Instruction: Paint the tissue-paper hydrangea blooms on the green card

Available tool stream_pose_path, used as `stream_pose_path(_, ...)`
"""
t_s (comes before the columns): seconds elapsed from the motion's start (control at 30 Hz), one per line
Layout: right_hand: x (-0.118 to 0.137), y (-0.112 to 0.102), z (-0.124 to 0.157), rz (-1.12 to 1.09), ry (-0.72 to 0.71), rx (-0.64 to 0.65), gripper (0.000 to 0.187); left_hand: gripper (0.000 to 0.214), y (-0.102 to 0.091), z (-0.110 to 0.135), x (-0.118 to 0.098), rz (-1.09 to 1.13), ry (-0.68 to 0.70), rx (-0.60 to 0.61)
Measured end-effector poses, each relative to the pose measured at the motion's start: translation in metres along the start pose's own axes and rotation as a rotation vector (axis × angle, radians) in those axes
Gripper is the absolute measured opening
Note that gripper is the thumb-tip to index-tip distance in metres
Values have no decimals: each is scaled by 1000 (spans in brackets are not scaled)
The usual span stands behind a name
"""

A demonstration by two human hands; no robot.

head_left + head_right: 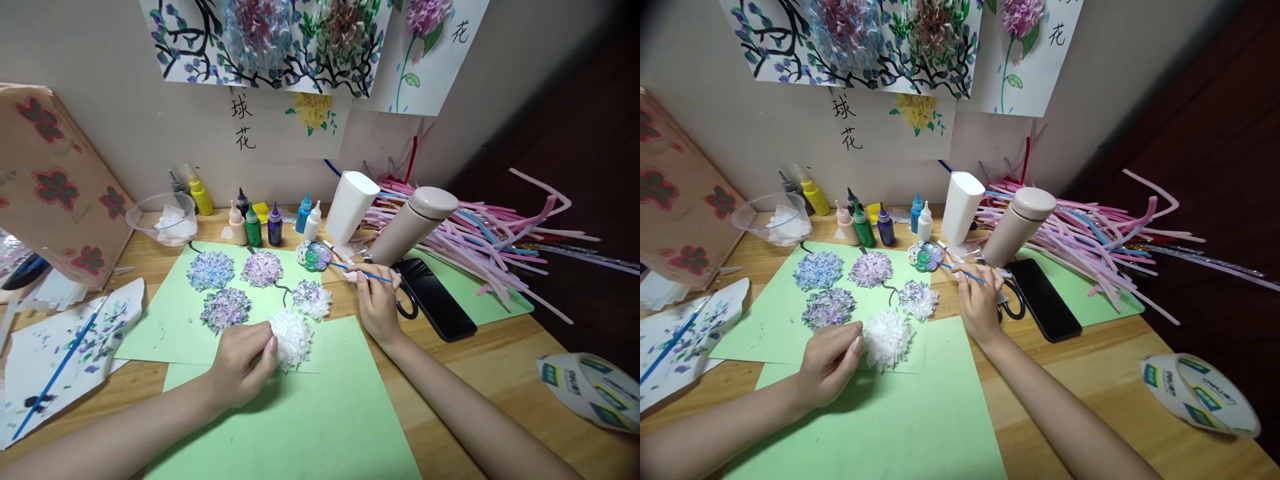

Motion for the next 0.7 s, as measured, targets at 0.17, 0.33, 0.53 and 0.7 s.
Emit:
stream_pose_path(0.17, -19, -16, 13, -248, 176, -237, 21, 31, -1, 1, -1, -7, -4, -8)
stream_pose_path(0.33, -18, -19, 27, -599, 241, -398, 19, 31, -1, 0, -1, -7, -4, -10)
stream_pose_path(0.53, 9, -18, 25, -662, 90, -324, 17, 32, -2, -2, -2, 2, -4, -1)
stream_pose_path(0.7, 12, -10, 23, -660, 67, -251, 16, 31, -1, -3, -1, 16, -11, 13)
Point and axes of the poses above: each hand's wrist, its own z-axis away from the middle knuckle, its own y-axis out of the palm, x = y × z, the point moved 10 cm from there along -z, towards the middle knuckle, and after that the axes turned 14 degrees about -y, right-handed, at the moved point
